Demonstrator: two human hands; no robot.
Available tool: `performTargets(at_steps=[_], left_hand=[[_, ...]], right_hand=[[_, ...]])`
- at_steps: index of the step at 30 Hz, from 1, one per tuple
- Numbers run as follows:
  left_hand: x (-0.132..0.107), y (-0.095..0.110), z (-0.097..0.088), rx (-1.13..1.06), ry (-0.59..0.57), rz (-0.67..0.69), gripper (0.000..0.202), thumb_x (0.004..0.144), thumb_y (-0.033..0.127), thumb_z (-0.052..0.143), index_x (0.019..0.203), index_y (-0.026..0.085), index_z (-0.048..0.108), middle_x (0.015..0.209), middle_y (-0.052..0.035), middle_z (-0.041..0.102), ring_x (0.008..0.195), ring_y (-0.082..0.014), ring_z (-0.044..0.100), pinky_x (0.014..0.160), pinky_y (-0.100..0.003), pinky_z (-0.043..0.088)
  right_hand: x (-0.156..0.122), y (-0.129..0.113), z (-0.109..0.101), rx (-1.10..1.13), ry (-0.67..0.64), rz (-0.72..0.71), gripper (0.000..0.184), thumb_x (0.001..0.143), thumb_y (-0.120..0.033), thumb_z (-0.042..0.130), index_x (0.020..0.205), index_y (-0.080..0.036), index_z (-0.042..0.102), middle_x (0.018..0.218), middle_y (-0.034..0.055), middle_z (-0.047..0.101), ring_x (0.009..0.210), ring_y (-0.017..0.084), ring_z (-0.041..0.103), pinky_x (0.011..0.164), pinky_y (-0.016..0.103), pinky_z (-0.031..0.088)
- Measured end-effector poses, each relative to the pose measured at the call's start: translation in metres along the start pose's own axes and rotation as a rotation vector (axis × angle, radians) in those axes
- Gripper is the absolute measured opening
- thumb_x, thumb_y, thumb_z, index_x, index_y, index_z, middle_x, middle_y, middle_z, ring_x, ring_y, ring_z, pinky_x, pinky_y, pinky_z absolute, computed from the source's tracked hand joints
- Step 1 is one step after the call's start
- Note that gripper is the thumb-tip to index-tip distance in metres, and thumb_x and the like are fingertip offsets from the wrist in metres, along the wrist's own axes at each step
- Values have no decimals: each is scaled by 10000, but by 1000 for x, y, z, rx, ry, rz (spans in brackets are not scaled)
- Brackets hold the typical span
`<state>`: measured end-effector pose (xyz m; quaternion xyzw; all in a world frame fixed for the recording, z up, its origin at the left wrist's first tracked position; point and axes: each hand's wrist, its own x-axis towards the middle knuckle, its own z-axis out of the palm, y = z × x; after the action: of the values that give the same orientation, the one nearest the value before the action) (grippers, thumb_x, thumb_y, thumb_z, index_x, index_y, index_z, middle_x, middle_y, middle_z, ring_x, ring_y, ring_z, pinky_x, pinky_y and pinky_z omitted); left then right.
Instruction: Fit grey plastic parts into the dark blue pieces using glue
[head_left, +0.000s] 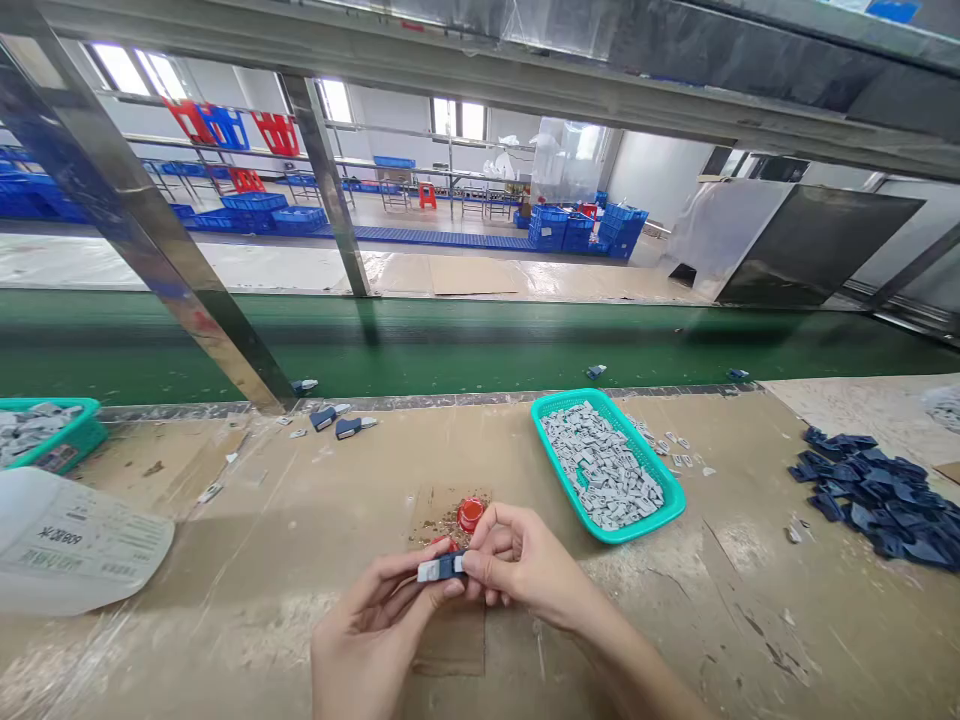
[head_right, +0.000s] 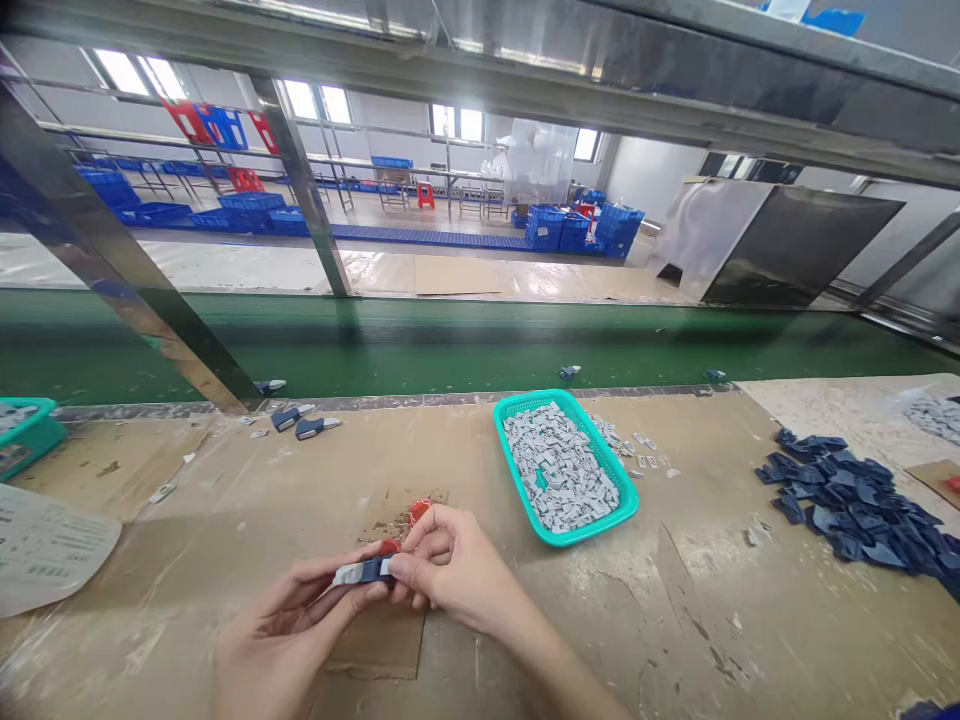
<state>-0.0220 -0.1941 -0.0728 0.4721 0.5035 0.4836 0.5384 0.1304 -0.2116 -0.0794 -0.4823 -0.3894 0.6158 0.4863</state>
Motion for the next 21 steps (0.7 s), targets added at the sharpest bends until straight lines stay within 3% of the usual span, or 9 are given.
performTargets(at_steps=[5,8,10,11,13,15,16,18,21], left_hand=[[0,-1,2,18,-34,-28,290,538,329,811,759,181,694,885,-69,736,870,-298,687,824,-381,579],[4,-3,4,-30,-106,-55,386,596,352,782,931,185,684,1000,-79,717,975,-298,655,850,-375,565],[9,-5,1,-16,-180,-48,469,631,383,762,1045,191,654,1077,-85,694,1043,-291,625,885,-367,543],[13,-4,-1,12,-208,-34,495,645,399,752,1083,197,639,1111,-84,681,1082,-284,604,919,-361,518],[26,-2,-9,98,-231,18,524,680,429,723,1145,215,612,1163,-73,658,1165,-261,548,1007,-352,435],[47,2,-17,183,-221,82,539,730,453,672,1214,241,568,1209,-55,633,1228,-237,490,1073,-357,341],[60,5,-20,223,-217,111,539,754,459,644,1241,250,546,1229,-51,620,1245,-232,471,1088,-366,313],[90,11,-18,306,-207,188,511,806,453,576,1269,246,515,1256,-64,597,1253,-236,460,1092,-391,300],[130,18,0,552,-271,416,452,903,335,396,1325,177,441,1272,-138,564,1205,-262,501,1045,-447,356]], right_hand=[[-2,5,5,-9,-19,-1,420,718,-501,727,879,-200,481,572,-55,577,543,127,574,474,179,374],[-4,-1,2,-47,-27,-46,323,778,-453,682,891,-200,517,634,-37,605,587,138,597,522,200,414],[-6,-11,-11,-169,15,-113,234,839,-417,613,898,-196,561,721,-2,652,660,159,624,579,229,447],[-7,-17,-22,-267,94,-159,200,865,-392,577,908,-196,583,775,14,668,712,170,633,618,245,458],[-9,-26,-51,-537,382,-231,168,896,-328,519,939,-201,619,880,37,677,815,192,629,692,277,456],[-10,-29,-83,-893,710,-180,172,889,-262,508,978,-210,647,956,55,670,900,222,597,738,308,432],[-10,-27,-98,-1056,810,-108,179,869,-239,530,989,-212,660,964,65,668,932,243,577,755,322,418],[-8,-20,-119,-1227,888,7,166,819,-231,588,944,-202,693,907,89,673,914,282,558,749,347,400],[-9,-2,-131,-1251,872,30,105,758,-265,647,760,-190,720,742,124,668,793,327,550,660,377,382]])
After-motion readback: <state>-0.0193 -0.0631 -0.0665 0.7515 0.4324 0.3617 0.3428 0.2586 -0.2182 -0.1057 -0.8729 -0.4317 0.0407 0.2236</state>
